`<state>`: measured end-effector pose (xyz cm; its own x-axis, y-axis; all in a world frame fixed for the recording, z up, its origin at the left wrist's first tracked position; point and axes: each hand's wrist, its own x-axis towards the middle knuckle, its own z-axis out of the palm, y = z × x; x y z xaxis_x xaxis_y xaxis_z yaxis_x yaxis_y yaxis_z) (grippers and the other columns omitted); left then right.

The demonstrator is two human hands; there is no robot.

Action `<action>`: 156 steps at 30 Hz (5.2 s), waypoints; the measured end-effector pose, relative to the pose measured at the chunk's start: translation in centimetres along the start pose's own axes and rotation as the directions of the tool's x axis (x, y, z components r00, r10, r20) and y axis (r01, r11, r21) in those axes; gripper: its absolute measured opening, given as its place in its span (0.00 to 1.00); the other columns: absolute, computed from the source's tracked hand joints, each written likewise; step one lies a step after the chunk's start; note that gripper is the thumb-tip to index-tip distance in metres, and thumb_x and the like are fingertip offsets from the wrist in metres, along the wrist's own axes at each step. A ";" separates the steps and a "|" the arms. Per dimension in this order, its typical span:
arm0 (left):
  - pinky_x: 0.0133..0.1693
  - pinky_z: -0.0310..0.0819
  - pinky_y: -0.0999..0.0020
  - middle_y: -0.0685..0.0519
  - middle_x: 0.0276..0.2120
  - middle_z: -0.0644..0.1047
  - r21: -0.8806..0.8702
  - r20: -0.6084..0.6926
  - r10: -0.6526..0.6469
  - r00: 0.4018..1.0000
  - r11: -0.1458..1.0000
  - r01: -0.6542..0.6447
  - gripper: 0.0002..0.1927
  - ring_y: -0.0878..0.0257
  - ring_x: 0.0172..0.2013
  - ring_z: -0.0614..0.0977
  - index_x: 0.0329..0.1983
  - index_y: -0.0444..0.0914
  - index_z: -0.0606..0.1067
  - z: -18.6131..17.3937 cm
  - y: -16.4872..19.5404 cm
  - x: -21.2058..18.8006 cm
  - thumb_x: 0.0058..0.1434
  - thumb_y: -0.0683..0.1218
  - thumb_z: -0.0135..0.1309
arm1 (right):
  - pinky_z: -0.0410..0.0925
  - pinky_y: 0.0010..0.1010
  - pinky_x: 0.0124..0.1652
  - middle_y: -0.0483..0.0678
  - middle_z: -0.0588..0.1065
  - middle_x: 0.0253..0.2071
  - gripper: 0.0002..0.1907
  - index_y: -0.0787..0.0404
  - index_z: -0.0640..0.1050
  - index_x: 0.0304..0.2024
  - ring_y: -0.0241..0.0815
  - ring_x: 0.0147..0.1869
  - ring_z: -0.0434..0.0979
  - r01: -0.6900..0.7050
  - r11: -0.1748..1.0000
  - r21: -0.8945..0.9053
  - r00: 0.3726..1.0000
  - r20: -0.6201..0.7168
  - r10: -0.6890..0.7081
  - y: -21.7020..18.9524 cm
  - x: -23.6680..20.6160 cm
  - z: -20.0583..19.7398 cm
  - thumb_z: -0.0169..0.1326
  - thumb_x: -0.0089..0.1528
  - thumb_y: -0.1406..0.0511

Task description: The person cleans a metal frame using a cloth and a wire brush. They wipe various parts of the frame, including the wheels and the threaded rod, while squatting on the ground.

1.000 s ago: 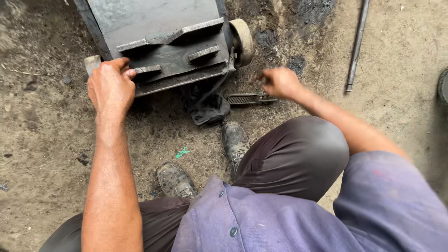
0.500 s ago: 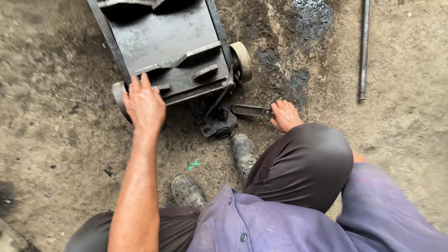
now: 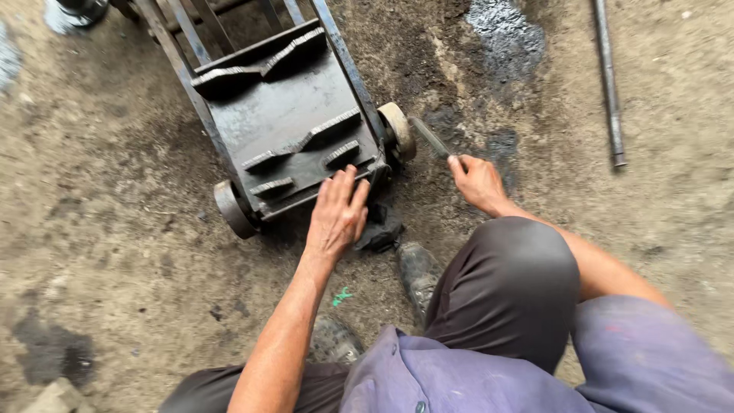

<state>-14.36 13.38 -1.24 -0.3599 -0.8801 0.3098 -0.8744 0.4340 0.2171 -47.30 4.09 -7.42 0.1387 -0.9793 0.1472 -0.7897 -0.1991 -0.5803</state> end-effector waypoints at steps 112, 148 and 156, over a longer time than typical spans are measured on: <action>0.51 0.71 0.40 0.35 0.49 0.78 -0.131 -0.122 -0.978 0.171 0.186 0.974 0.23 0.37 0.52 0.78 0.52 0.36 0.73 -11.4 -22.5 0.9 0.66 0.58 0.52 | 0.74 0.44 0.46 0.49 0.83 0.43 0.26 0.47 0.73 0.65 0.52 0.45 0.83 0.620 0.781 0.074 0.632 0.542 -0.554 -26.4 13.3 -2.8 0.56 0.64 0.55; 0.11 0.66 0.71 0.47 0.24 0.72 0.292 0.315 -0.426 0.848 0.894 0.341 0.24 0.62 0.15 0.73 0.73 0.52 0.65 -9.2 -38.0 -8.8 0.74 0.54 0.39 | 0.38 0.52 0.75 0.58 0.65 0.73 0.33 0.65 0.67 0.71 0.54 0.78 0.58 0.618 0.744 -0.253 0.762 0.424 -0.489 -26.3 7.6 19.2 0.41 0.73 0.49; 0.18 0.70 0.70 0.47 0.24 0.75 0.283 0.647 -0.375 0.664 0.926 0.248 0.27 0.66 0.18 0.73 0.77 0.46 0.60 -6.9 -33.4 -8.3 0.76 0.40 0.36 | 0.39 0.53 0.75 0.59 0.65 0.72 0.32 0.65 0.67 0.71 0.55 0.78 0.59 0.612 0.756 -0.232 0.762 0.431 -0.484 -26.7 7.7 18.9 0.43 0.73 0.50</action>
<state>20.10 7.55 -4.66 -0.1211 -0.8717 -0.4749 -0.9915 0.1290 0.0161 -13.87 1.15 -5.93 0.7453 -0.6650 0.0481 -0.6510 -0.7414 -0.1632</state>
